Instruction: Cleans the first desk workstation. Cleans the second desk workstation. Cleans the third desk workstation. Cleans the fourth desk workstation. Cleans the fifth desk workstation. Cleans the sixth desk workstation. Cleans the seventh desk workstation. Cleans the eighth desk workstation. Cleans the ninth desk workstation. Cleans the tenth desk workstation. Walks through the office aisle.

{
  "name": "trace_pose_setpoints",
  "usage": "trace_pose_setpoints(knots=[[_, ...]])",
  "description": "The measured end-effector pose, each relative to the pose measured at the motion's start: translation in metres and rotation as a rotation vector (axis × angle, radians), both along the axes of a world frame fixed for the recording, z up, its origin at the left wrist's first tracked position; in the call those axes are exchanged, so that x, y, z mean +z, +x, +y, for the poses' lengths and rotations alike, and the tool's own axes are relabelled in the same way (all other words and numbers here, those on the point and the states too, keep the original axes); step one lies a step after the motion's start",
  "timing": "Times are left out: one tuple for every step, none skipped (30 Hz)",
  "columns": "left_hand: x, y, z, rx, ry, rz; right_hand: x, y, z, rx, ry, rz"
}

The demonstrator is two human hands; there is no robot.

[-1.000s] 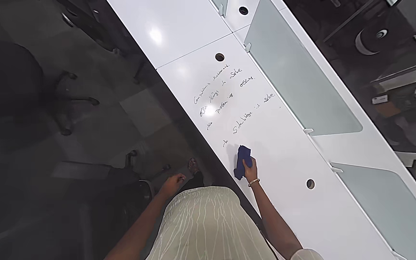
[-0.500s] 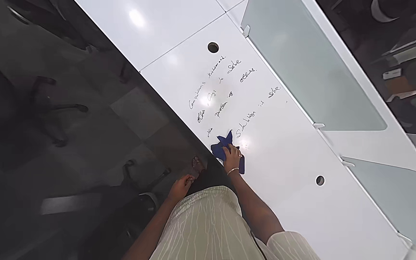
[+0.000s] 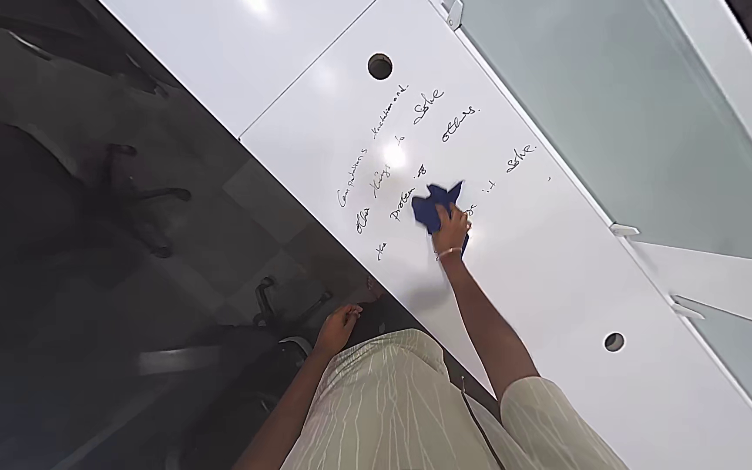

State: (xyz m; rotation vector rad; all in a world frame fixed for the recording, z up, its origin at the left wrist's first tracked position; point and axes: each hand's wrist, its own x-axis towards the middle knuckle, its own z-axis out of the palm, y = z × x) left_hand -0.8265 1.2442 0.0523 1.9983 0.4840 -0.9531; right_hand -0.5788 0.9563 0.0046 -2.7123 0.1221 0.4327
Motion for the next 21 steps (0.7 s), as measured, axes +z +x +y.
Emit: trace_pose_setpoints(knots=[[0.001, 0.006, -0.004, 0.011, -0.003, -0.019, 0.006, -0.025, -0.004, 0.023, 0.021, 0.056], [0.002, 0.010, -0.008, 0.017, -0.006, -0.032, 0.009, -0.061, -0.008, 0.070, 0.054, 0.089], [0.002, 0.012, -0.010, 0.012, -0.007, -0.030, 0.010, -0.100, -0.014, 0.138, 0.091, 0.098], [0.002, 0.014, -0.012, 0.003, -0.013, -0.021, 0.008, -0.133, -0.022, 0.214, 0.116, 0.064], [0.002, 0.015, -0.014, -0.003, -0.015, -0.012, 0.003, -0.153, -0.032, 0.280, 0.122, -0.009], [0.001, 0.016, -0.015, -0.007, -0.013, -0.009, -0.001, -0.153, -0.043, 0.317, 0.115, -0.040], [0.000, 0.017, -0.015, -0.007, -0.007, -0.009, -0.002, -0.135, -0.052, 0.308, 0.099, -0.018], [0.000, 0.015, -0.013, -0.007, 0.001, -0.001, -0.001, -0.108, -0.060, 0.242, 0.071, 0.030], [0.000, 0.015, -0.011, -0.015, 0.012, 0.012, -0.002, -0.070, -0.067, 0.138, 0.030, 0.039], [-0.002, 0.016, -0.009, -0.024, 0.027, 0.027, -0.006, -0.025, -0.075, 0.028, -0.017, 0.011], [-0.003, 0.016, -0.007, -0.031, 0.037, 0.045, -0.008, 0.016, -0.084, -0.069, -0.049, -0.031], [-0.003, 0.015, -0.004, -0.039, 0.043, 0.062, -0.009, 0.048, -0.091, -0.133, -0.072, -0.091], [-0.003, 0.014, -0.003, -0.045, 0.049, 0.074, -0.005, 0.066, -0.094, -0.171, -0.074, -0.118], [-0.002, 0.015, -0.001, -0.050, 0.058, 0.076, -0.003, 0.070, -0.092, -0.198, -0.062, -0.119], [-0.001, 0.016, 0.001, -0.049, 0.065, 0.073, -0.003, 0.061, -0.086, -0.216, -0.040, -0.104], [-0.001, 0.017, 0.000, -0.045, 0.074, 0.072, -0.005, 0.039, -0.077, -0.204, -0.020, -0.065], [-0.001, 0.017, 0.000, -0.046, 0.079, 0.079, -0.003, 0.005, -0.063, -0.142, 0.011, -0.019], [-0.001, 0.018, 0.000, -0.056, 0.080, 0.089, 0.000, -0.036, -0.051, -0.033, 0.058, 0.020], [-0.001, 0.019, 0.000, -0.069, 0.077, 0.096, 0.003, -0.076, -0.042, 0.098, 0.115, 0.030], [-0.001, 0.019, -0.002, -0.075, 0.073, 0.102, 0.003, -0.106, -0.040, 0.230, 0.168, 0.014], [-0.001, 0.020, -0.004, -0.080, 0.069, 0.107, 0.001, -0.121, -0.043, 0.343, 0.194, -0.037]])
